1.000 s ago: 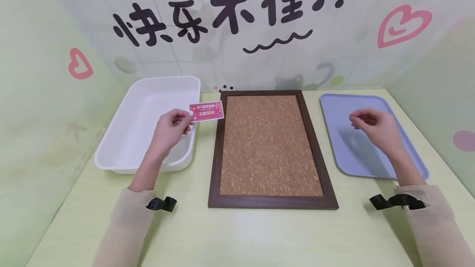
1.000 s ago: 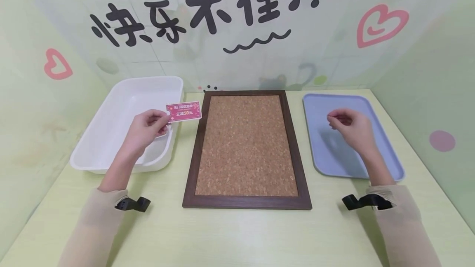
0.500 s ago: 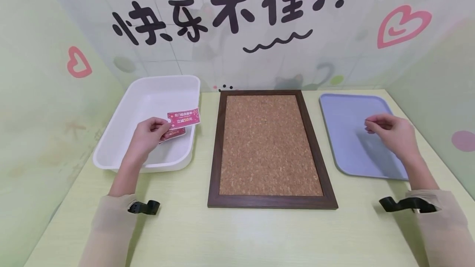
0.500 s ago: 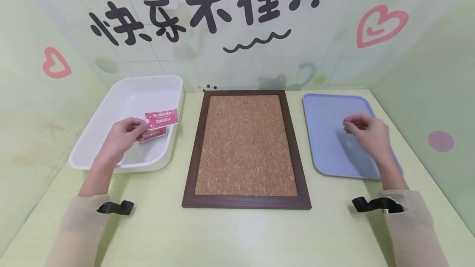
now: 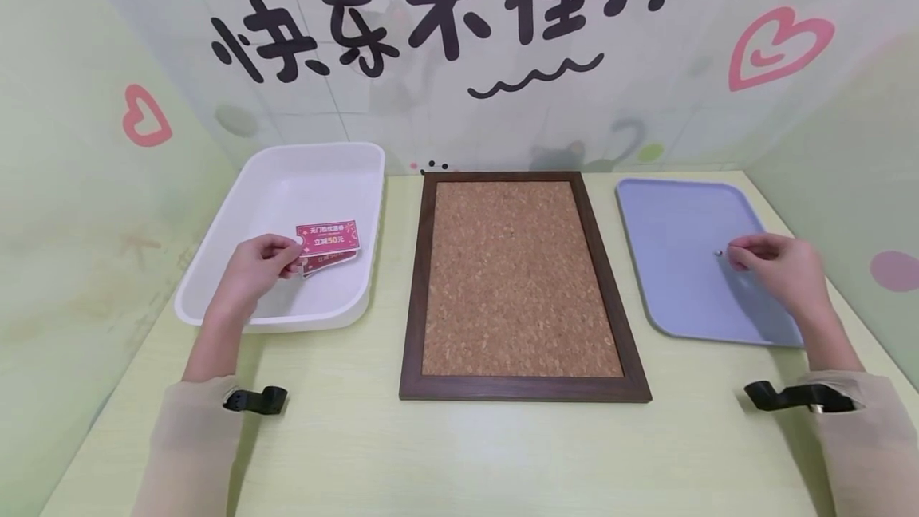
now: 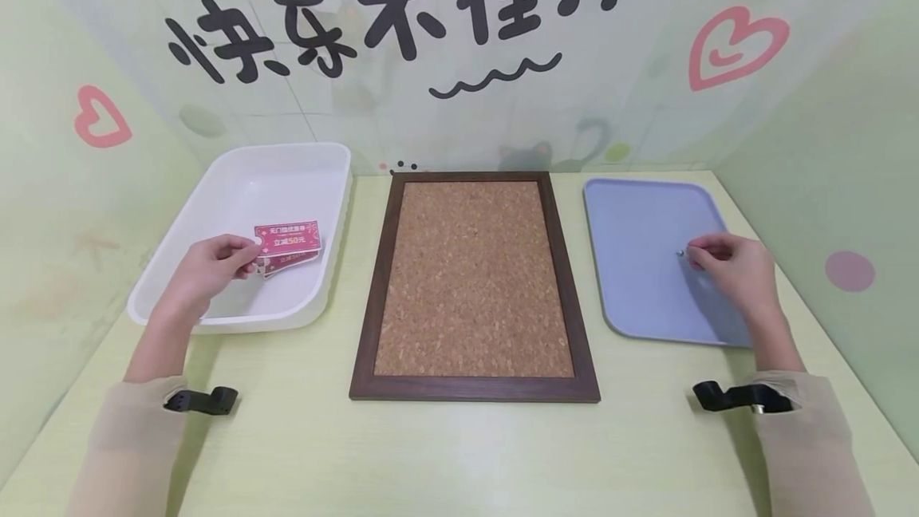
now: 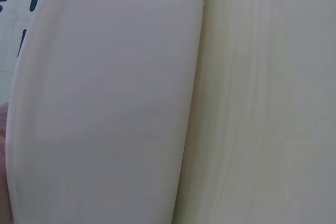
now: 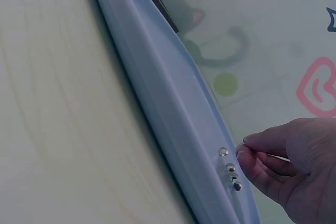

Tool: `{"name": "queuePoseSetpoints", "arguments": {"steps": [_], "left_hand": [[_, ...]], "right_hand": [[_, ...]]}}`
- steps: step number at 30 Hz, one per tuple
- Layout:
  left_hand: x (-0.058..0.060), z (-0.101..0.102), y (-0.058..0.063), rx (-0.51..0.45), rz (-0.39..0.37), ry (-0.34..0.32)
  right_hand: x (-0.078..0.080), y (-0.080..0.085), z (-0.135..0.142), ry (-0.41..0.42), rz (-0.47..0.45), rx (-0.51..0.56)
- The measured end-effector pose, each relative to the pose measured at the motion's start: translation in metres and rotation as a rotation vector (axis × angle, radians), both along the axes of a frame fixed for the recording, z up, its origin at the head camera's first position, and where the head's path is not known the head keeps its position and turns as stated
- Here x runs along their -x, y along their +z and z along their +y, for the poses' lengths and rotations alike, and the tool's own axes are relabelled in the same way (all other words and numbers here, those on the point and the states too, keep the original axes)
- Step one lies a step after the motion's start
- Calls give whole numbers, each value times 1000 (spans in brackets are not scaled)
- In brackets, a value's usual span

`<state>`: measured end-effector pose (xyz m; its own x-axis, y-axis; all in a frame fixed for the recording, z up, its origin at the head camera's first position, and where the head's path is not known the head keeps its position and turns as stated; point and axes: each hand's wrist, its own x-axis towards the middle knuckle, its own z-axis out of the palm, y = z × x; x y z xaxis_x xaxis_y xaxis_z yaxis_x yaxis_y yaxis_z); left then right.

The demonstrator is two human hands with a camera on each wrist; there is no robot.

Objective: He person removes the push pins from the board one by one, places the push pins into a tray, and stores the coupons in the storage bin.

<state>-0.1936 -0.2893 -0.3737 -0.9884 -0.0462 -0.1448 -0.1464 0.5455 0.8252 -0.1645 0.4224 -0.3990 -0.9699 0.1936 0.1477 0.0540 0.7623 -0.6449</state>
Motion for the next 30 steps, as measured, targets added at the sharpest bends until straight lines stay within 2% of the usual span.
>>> {"name": "queuePoseSetpoints", "arguments": {"steps": [6,17,30], "left_hand": [[4,-6,0,7,-69,-11],[8,-10,-1,22,-195,-31],[12,-14,-5,15,-255,-15]], "right_hand": [[-2,-5,5,5,-41,-22],[-1,-11,6,-3,-44,-22],[-1,-14,6,-27,-50,-56]]}}
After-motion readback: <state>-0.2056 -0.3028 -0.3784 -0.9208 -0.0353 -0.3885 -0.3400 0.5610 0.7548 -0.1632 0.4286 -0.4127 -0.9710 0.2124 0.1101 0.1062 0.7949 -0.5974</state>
